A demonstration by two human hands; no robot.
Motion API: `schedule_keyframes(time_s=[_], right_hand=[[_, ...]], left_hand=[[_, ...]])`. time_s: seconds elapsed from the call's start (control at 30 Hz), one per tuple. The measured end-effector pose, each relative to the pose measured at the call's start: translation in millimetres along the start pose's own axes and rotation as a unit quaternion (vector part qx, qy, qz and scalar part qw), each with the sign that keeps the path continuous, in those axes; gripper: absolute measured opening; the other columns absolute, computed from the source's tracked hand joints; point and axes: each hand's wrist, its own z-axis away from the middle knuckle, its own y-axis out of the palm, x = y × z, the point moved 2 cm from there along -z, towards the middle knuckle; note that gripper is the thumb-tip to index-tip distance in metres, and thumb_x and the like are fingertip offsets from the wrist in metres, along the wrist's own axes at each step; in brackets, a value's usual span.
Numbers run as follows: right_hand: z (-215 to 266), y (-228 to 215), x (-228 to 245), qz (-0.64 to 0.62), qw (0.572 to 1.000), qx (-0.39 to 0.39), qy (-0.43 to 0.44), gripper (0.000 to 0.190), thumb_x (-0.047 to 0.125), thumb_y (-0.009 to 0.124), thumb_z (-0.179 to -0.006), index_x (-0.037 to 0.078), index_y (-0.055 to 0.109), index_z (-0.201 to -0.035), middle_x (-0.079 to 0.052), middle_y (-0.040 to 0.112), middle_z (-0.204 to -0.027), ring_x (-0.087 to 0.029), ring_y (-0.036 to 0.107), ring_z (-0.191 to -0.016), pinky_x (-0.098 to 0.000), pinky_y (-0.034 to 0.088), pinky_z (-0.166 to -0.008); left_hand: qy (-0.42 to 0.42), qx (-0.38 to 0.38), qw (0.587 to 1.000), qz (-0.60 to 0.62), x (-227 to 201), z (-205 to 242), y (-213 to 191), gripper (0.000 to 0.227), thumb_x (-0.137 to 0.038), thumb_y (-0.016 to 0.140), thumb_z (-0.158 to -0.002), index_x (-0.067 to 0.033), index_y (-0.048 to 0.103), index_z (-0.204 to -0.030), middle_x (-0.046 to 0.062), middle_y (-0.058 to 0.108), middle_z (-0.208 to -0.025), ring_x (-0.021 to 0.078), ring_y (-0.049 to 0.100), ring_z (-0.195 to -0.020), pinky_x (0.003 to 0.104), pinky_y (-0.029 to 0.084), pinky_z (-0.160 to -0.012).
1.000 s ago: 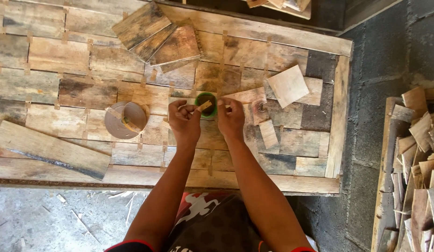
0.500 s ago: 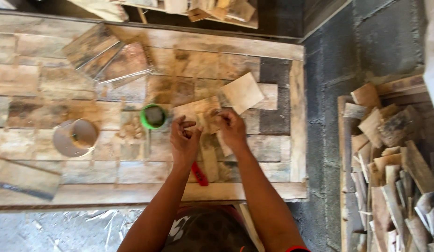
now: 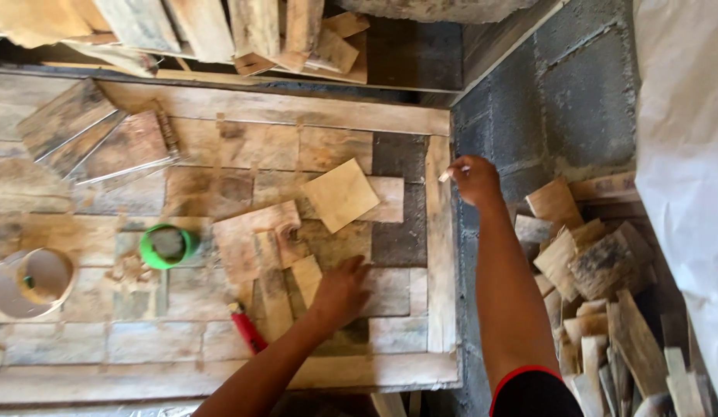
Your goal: Fitting and gluing small wooden slats onto a larger panel to create a mosaic pattern.
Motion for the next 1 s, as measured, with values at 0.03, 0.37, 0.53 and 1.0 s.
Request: schedule_keyframes(time_s=[0.03,0.37,0.53,1.0], right_hand=[[-13.8,-5.8,-4.5,0.011,1.0,0.001,0.01,0.014,0.021,0.076,-0.094,0.008,0.076,-0.101,-0.01,0.075,-0.1,-0.025,0.072,-0.087,-0.0399,0.056,-0.08],[-80.1,-36.7,32.0,0.102,0.979,0.155,0.079,0.019,0.026,0.065,-0.101,0.011,0.076,-0.105,-0.01,0.07,-0.116,-0.024,0.068,-0.097,-0.0417,0.054,-0.088],[-99.8,-29.6,27.8,0.079,0.976,0.177,0.096,0.02,0.024,0.062,-0.103,0.009,0.074,-0.106,-0.01,0.072,-0.114,-0.023,0.07,-0.094,-0.0414,0.056,-0.087],[-133.7,-16.7,13.6,0.063,0.981,0.173,0.06,0.021,0.027,0.07,-0.096,0.009,0.076,-0.105,-0.009,0.07,-0.119,-0.024,0.068,-0.101,-0.042,0.053,-0.094]], left_hand=[[0.03,0.04,0.998,-0.044,-7.4,-12.5,11.3,0.057,-0.019,0.082,-0.077,-0.0054,0.062,-0.129,0.02,0.059,-0.139,0.0401,0.06,-0.118,0.048,0.051,-0.097],[0.141,0.15,0.958,-0.198,-66.5,-145.2,60.1,0.073,-0.029,0.084,-0.077,0.0034,0.053,-0.134,0.026,0.044,-0.148,0.0421,0.038,-0.142,0.047,0.034,-0.116],[0.186,0.154,0.938,-0.25,-66.0,-197.2,88.7,0.081,-0.036,0.083,-0.079,0.0078,0.049,-0.139,0.029,0.037,-0.153,0.0425,0.032,-0.146,0.047,0.026,-0.122],[0.177,0.144,0.885,-0.407,-42.4,-300.8,126.4,0.052,-0.013,0.046,-0.099,0.0094,0.04,-0.146,0.027,0.03,-0.159,0.0388,0.026,-0.15,0.045,0.022,-0.124]])
